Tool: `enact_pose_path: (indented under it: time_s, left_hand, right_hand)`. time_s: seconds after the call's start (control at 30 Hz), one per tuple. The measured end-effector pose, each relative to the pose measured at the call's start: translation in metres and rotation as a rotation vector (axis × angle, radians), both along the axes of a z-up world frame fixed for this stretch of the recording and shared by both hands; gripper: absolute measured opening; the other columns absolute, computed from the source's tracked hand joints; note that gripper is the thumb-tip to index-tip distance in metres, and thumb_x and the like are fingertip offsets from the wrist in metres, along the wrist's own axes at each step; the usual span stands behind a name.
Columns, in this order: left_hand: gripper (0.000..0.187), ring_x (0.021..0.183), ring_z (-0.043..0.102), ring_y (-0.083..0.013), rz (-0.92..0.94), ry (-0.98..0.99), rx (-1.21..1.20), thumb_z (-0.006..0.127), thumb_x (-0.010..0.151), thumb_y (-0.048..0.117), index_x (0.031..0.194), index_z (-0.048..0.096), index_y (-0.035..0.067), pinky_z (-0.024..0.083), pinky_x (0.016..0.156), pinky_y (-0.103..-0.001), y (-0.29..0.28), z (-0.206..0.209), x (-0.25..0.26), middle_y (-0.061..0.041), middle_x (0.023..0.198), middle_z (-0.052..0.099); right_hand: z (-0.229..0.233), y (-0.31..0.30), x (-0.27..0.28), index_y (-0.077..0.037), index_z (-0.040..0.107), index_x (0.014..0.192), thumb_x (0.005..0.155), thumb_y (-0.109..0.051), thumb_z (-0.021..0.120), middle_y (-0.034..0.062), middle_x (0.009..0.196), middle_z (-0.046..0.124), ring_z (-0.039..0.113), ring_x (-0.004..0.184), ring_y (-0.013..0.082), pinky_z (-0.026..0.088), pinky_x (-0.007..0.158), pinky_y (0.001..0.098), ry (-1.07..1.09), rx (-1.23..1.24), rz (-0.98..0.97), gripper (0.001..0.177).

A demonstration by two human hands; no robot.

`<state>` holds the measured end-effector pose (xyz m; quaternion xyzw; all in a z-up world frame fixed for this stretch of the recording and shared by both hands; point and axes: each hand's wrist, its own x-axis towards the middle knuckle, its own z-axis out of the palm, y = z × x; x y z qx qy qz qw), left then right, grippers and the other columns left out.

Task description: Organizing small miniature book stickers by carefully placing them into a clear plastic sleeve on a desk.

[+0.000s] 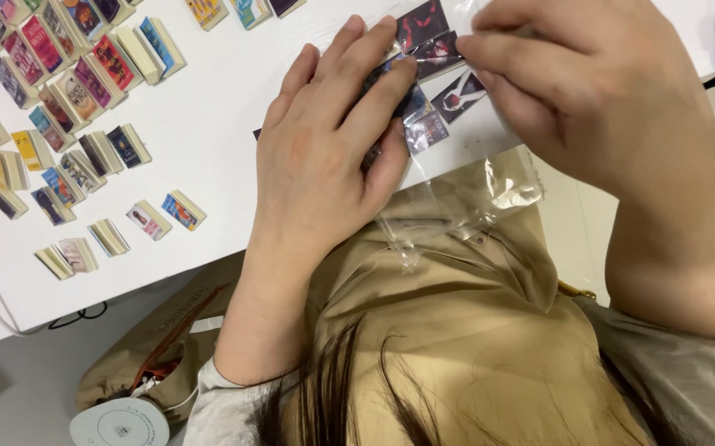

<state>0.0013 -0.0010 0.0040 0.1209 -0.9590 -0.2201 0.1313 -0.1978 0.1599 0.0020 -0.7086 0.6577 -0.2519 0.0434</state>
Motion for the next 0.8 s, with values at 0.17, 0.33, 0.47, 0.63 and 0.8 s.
enact_pose_path:
  time_s: [0.17, 0.33, 0.47, 0.63, 0.8]
  left_hand:
    - [0.030, 0.143, 0.055, -0.0350, -0.008, 0.033, -0.010, 0.063, 0.105, 0.010, 0.135, 0.067, 0.009, 0.045, 0.120, -0.052, -0.002, -0.005, 0.002, -0.012, 0.148, 0.056]
    - [0.036, 0.146, 0.052, -0.0327, -0.010, -0.019, 0.008, 0.060, 0.104, 0.011, 0.140, 0.061, 0.008, 0.044, 0.122, -0.052, -0.002, 0.000, 0.001, -0.010, 0.151, 0.055]
    - [0.048, 0.150, 0.050, -0.0276, 0.004, -0.071, 0.016, 0.057, 0.102, 0.013, 0.149, 0.052, 0.010, 0.039, 0.127, -0.047, -0.002, 0.002, 0.002, -0.007, 0.155, 0.055]
    - [0.041, 0.147, 0.053, -0.0314, -0.012, -0.038, -0.043, 0.059, 0.104, 0.010, 0.145, 0.060, 0.013, 0.043, 0.123, -0.049, -0.002, -0.005, 0.002, -0.009, 0.154, 0.053]
    - [0.044, 0.147, 0.052, -0.0314, -0.030, -0.045, -0.092, 0.058, 0.103, 0.013, 0.146, 0.060, 0.013, 0.041, 0.122, -0.047, -0.002, -0.006, 0.001, -0.009, 0.155, 0.052]
  right_hand:
    - [-0.007, -0.008, -0.008, 0.002, 0.077, 0.117, 0.126, -0.006, 0.083, 0.0108, 0.123, 0.076, 0.070, 0.105, 0.0304, 0.051, 0.082, 0.0423, 0.131, 0.018, -0.016, 0.013]
    - [-0.006, -0.008, -0.004, -0.003, 0.081, 0.124, 0.132, -0.008, 0.085, 0.0068, 0.118, 0.079, 0.072, 0.104, 0.0263, 0.051, 0.082, 0.0373, 0.184, 0.030, -0.068, 0.010]
    - [0.000, -0.010, 0.003, -0.007, 0.081, 0.121, 0.137, -0.012, 0.083, 0.0015, 0.119, 0.078, 0.070, 0.101, 0.0218, 0.049, 0.080, 0.0333, 0.281, 0.029, -0.109, 0.017]
    - [-0.001, -0.006, 0.005, -0.002, 0.081, 0.125, 0.127, 0.000, 0.085, 0.0076, 0.129, 0.084, 0.076, 0.109, 0.0248, 0.058, 0.088, 0.0358, 0.213, 0.040, -0.145, 0.005]
    - [-0.002, -0.012, 0.003, 0.001, 0.082, 0.116, 0.123, 0.003, 0.082, 0.0117, 0.131, 0.084, 0.078, 0.113, 0.0252, 0.059, 0.086, 0.0357, 0.185, 0.018, -0.122, 0.007]
